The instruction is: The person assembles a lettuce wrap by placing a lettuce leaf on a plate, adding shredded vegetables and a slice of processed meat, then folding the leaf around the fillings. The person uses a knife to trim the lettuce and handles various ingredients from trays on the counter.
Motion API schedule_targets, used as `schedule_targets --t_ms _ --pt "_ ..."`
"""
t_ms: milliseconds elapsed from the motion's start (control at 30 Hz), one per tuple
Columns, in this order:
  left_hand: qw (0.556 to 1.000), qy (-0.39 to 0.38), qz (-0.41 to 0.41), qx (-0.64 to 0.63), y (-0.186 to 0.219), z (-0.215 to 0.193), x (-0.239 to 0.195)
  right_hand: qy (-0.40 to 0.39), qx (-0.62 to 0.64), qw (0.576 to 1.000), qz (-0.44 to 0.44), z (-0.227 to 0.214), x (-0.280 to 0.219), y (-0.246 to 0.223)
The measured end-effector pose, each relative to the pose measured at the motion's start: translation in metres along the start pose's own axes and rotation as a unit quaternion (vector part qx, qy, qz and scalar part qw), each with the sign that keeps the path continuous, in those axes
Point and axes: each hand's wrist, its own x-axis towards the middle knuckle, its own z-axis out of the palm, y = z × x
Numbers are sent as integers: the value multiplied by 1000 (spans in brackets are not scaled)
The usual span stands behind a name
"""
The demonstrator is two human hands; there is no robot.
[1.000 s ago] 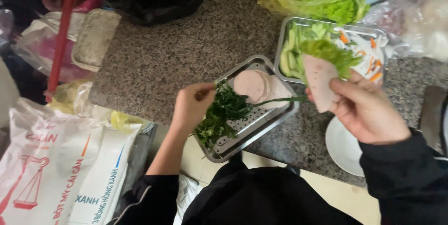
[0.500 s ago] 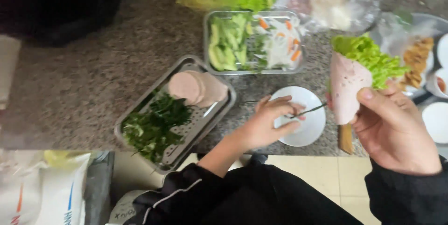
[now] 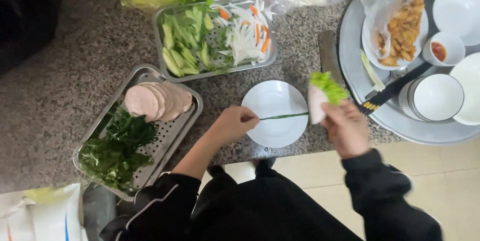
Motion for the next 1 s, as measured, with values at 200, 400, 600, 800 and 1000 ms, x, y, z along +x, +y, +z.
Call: schedule_targets --t_ms 200,400,600,800,1000 --pt "992 43 -117 15 -35 22 30 45 -73 996 35 3 28 46" --pt "987 68 -139 38 -22 26 17 87 -112 988 -52 -34 34 89" --pt "987 64 -146 28 -10 25 8 27 -112 993 32 52 -27 89" --pt "989 45 -137 13 -11 25 3 81 -357 930 -27 52 -20 141" --pt "972 0 -168 163 22 12 -29 87 -346 934 -26 66 -30 124"
